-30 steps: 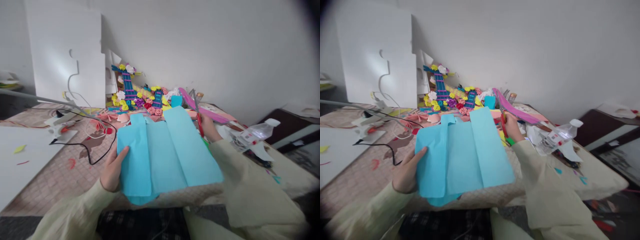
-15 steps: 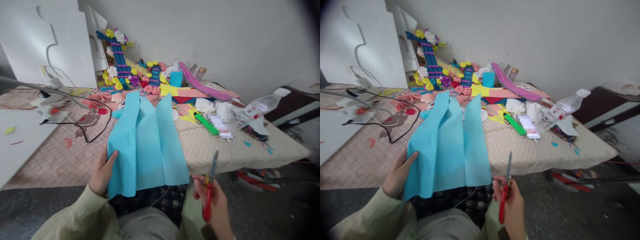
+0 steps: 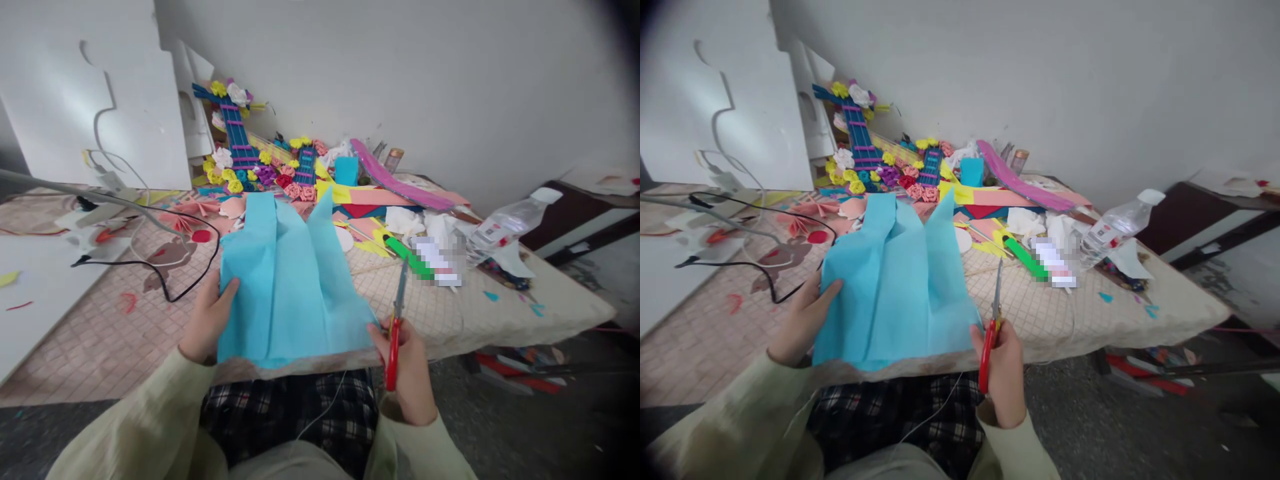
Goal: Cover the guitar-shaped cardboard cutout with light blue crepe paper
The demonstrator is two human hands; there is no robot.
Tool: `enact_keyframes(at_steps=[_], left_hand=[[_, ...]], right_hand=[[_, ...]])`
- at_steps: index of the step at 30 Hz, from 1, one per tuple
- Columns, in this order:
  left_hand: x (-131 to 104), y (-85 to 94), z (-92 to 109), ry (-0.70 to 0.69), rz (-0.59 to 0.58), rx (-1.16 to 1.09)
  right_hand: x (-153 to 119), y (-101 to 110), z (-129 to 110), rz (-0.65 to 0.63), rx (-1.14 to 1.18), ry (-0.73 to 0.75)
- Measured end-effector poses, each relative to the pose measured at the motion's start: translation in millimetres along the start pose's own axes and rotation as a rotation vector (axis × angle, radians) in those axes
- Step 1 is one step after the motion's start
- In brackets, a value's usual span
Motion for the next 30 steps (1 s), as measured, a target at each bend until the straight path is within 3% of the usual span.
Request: enact_keyframes(at_steps=[5, 8, 11, 15, 16, 17, 19, 20, 21, 25, 30], left_hand=[[56, -16.5, -2, -0.066, -0.068, 0.196], [66, -15.3, -9, -0.050, -0.114, 0.216], [45, -2.2, -6, -0.042, -0.114, 0.200], [-32, 14.7, 22, -0.111, 0.070, 0.063], [-53, 8.7, 25, -0.064, 0.034, -0.024], [-73, -5.9, 26, 0.020, -0.105, -0.163], [-113, -53.4, 21, 0.381, -0.555, -0.567], [-129, -75.4, 19, 0.593, -0.689, -0.755], [-137, -94.0, 20, 0.726, -0.747, -0.919], [-125, -144.1, 21, 0.867, -0.659, -1.353], [-99, -158.7, 30, 0.813, -0.453, -1.568]], right_hand=[[33, -5, -22, -0.001, -0.170, 0.056], [40, -10, -29, -0.004, -0.257, 0.069], [38, -13, -31, -0.006, -0.268, 0.059], [36, -10, -26, -0.041, -0.159, -0.008], [37, -10, -25, -0.059, -0.113, -0.032], [37, -9, -24, -0.077, -0.065, -0.055], [38, -8, -25, -0.112, 0.030, -0.086], [38, -8, -27, -0.128, 0.071, -0.094], [38, -7, -29, -0.143, 0.107, -0.097], [40, -6, -37, -0.182, 0.185, -0.100], [44, -5, -40, -0.196, 0.202, -0.106]])
Point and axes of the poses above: each hand's wrist, its own x-axis towards the middle knuckle, its own y-axis out of the back of the hand, z = x × y, the point moved 5 cm from there along x, towards the middle knuckle, and after that the axes turned 2 degrees about x, right-handed, at the moved point
